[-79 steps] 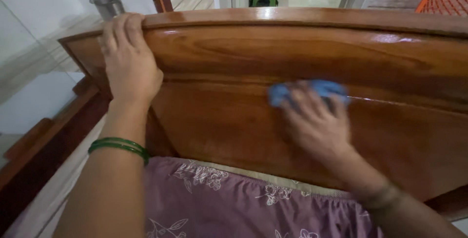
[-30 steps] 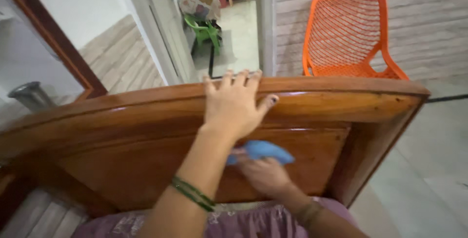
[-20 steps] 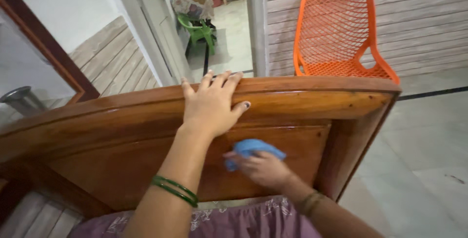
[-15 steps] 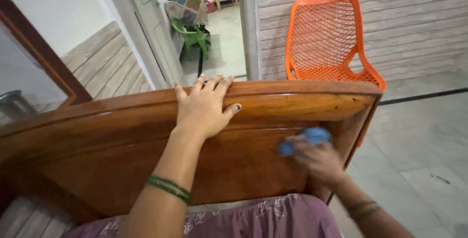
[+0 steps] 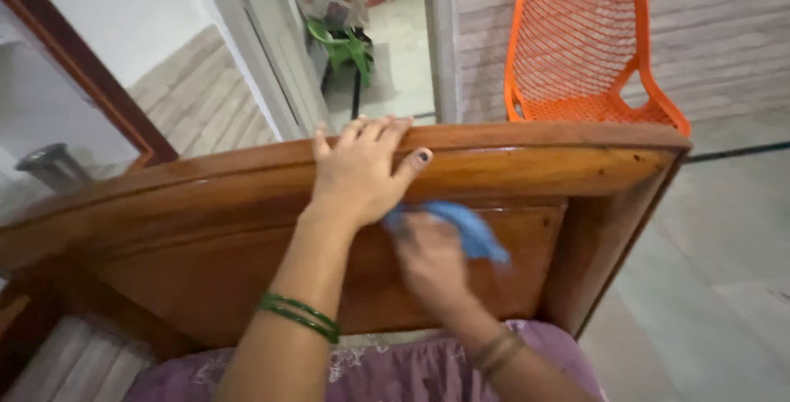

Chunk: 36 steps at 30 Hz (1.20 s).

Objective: The person wipes the wooden bed frame and headboard with a blue cloth, then moves to wipe a white door frame and door. The task involves cleaning multiple surfaces in a bedroom.

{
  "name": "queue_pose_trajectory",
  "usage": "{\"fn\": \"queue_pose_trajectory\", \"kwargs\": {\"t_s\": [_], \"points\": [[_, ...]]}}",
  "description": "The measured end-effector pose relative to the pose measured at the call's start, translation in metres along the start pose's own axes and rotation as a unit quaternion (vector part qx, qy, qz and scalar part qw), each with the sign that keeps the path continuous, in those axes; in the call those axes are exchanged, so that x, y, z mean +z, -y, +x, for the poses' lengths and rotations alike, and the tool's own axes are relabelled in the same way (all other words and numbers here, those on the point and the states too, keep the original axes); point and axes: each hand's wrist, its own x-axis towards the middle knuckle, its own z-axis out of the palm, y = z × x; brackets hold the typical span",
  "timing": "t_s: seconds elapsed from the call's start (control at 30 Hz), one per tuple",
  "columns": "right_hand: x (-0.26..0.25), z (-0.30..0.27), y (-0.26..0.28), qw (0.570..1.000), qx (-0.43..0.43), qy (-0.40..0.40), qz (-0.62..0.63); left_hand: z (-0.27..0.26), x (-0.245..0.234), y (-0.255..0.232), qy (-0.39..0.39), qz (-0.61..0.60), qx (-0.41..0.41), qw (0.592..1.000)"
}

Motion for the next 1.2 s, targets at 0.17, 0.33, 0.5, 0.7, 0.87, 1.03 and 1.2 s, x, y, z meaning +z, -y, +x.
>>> {"fn": "queue_pose_trajectory", "kwargs": {"t_s": [0.17,0.33,0.5,0.7,0.87,1.03,1.2], "points": [[0.007,0.029,0.037,0.996,-0.088,-0.006,0.003,-0.001,-0.003,-0.001,-0.004,-0.005,-0.007,1.0],[-0.031,0.007,-0.031,0.992,-0.127,0.026,-0.005,0.001,-0.005,-0.002,0.005,0.002,-0.005,1.0],[-0.069,-0.033,-0.104,0.996,-0.07,0.02,-0.058,-0.001,-0.006,-0.003,0.013,0.003,-0.021,1.0],[-0.139,-0.057,-0.156,0.999,0.031,0.04,0.016,-0.004,-0.008,-0.009,0.055,0.058,-0.042,0.996],[-0.203,0.009,-0.148,0.993,0.052,-0.102,0.033,-0.01,0.002,-0.027,0.022,0.111,-0.078,0.99],[-0.174,0.107,-0.105,0.992,-0.059,-0.057,0.098,-0.009,-0.011,-0.049,0.117,0.128,-0.145,0.974],[-0.151,0.11,-0.113,0.999,0.03,0.005,0.017,-0.01,-0.011,-0.057,0.113,0.167,-0.162,0.966]]}}
